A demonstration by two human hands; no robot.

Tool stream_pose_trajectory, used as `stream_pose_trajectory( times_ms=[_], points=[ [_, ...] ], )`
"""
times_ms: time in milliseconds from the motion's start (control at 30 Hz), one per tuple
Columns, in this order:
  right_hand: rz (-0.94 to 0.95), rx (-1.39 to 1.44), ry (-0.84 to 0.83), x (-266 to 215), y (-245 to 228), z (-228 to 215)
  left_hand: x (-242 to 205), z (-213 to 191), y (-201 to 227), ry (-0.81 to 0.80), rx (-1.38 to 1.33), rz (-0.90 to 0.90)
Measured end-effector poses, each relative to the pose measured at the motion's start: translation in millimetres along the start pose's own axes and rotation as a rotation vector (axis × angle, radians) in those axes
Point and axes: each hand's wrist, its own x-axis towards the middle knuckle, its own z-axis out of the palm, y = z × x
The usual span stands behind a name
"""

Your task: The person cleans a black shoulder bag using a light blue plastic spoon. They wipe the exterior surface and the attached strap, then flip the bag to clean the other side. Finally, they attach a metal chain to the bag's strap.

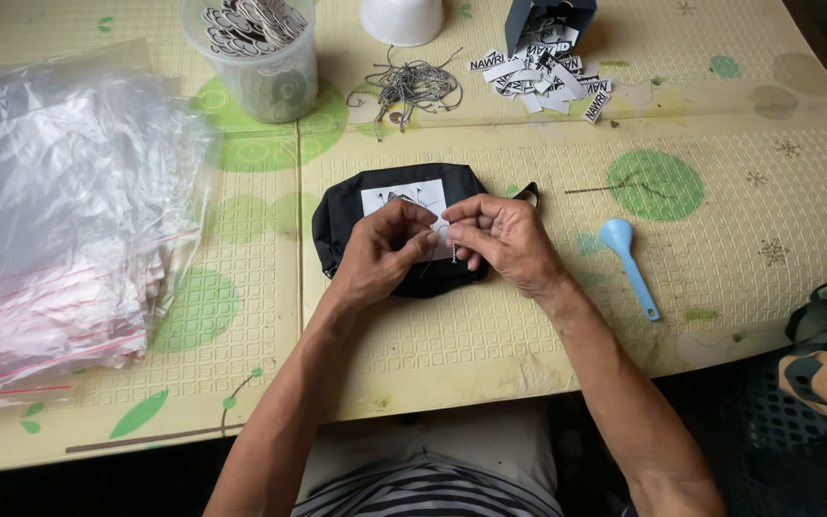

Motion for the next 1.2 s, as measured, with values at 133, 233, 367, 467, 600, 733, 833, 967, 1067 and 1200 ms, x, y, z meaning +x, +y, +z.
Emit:
stream_pose_trajectory(
  times_ms=[133, 233, 367, 467, 600, 733, 833, 967, 1067, 1200],
  points=[
    [-0.011, -0.04, -0.005, -4.7, -0.8, -5.9, 1.6, 0.6, 0.4, -0.013, -0.174, -0.08],
    [-0.071, -0.232, -0.058, -6.4, -2.1, -4.9, 4.0, -1.1, -3.9, -0.025, -0.331, -0.157],
    [-0.216, -0.506, -0.003, -9.5, -11.4, 3.5, 5.1, -2.4, -4.0, -0.048, -0.316, -0.13],
    [-0.219, -0.517, 0.021, -6.8, -10.4, 9.1, 4.7, -1.5, -3.3, -0.042, -0.3, -0.092],
    [-0.146, -0.483, 0.065, -4.0, 1.4, 11.4, 2.5, 2.2, 14.1, -0.026, -0.265, -0.085],
    [-0.114, -0.455, 0.073, 0.0, 9.4, 11.6, 1.3, 4.6, 22.8, -0.014, -0.281, -0.094],
    [-0.097, -0.398, 0.093, -1.8, 5.8, 16.7, 1.2, 5.2, 15.7, -0.013, -0.303, -0.097],
    [-0.066, -0.298, 0.093, -2.0, -6.7, 22.1, -1.2, 7.4, 30.1, 0.002, -0.393, -0.107],
    [-0.049, -0.22, 0.109, -1.6, -10.5, 25.8, 1.0, 4.4, 22.9, -0.001, -0.423, -0.099],
    [-0.087, -0.256, 0.095, -1.3, 5.7, 21.6, -0.9, 11.2, 36.6, 0.014, -0.291, 0.017]
  ],
)
